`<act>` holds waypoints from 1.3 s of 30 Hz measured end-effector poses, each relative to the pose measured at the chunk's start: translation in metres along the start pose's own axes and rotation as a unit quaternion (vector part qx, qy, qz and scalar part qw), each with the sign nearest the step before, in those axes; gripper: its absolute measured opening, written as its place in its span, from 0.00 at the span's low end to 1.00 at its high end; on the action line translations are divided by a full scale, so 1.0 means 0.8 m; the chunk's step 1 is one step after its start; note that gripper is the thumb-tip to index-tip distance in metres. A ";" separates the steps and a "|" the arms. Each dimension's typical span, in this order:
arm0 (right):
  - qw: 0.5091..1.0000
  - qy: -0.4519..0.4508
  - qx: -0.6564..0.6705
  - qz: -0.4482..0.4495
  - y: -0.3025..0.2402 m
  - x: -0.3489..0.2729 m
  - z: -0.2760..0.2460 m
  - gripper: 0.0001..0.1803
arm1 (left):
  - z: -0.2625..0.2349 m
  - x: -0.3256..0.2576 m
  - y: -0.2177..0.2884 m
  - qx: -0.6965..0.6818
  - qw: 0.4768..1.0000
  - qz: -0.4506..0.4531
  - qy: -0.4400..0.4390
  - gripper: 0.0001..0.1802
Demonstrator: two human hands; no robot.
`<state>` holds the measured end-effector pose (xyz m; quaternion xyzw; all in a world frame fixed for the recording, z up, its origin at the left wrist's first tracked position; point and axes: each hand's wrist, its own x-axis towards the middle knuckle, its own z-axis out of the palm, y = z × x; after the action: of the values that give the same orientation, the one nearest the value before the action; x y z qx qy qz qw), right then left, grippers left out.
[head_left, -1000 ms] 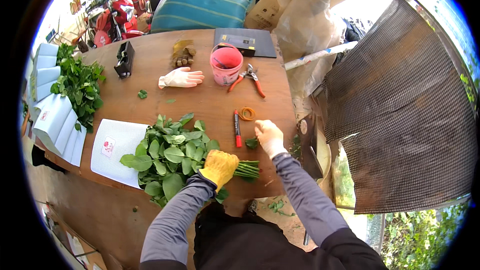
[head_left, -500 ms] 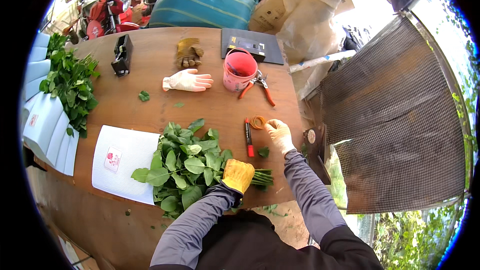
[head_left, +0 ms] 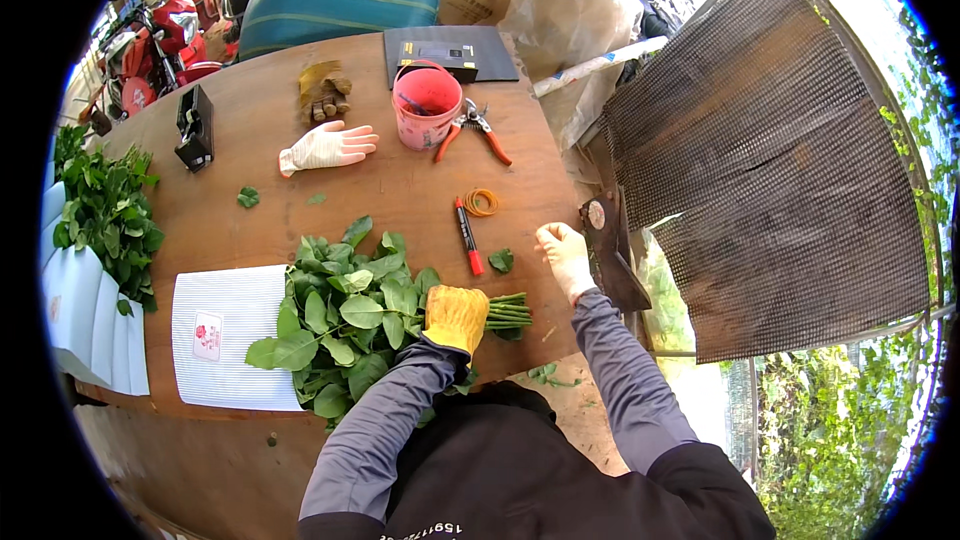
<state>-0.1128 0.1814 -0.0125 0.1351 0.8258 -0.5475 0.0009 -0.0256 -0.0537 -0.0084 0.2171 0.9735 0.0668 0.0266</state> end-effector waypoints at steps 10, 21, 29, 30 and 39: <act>0.896 -0.028 -0.375 -0.238 -0.019 0.077 0.082 0.09 | -0.005 0.001 0.000 -0.018 1.000 0.003 0.007 0.02; 0.806 -0.057 -0.475 -0.348 -0.001 0.095 0.092 0.07 | 0.011 -0.001 0.000 -0.025 0.999 -0.022 0.018 0.06; 0.870 -0.075 -0.404 -0.273 -0.014 0.092 0.083 0.07 | 0.008 -0.001 -0.002 -0.024 0.999 -0.024 0.012 0.06; 0.879 -0.075 -0.389 -0.267 -0.015 0.091 0.082 0.08 | 0.007 -0.001 -0.002 -0.023 0.999 -0.021 0.015 0.06; 0.994 -0.077 -0.069 -0.021 -0.029 0.104 0.062 0.10 | 0.004 -0.001 -0.002 -0.024 0.999 -0.017 0.017 0.05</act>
<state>-0.2058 0.1463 -0.0241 0.0748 0.8615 -0.4982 0.0628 -0.0254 -0.0546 -0.0119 0.1989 0.9754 0.0938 0.0166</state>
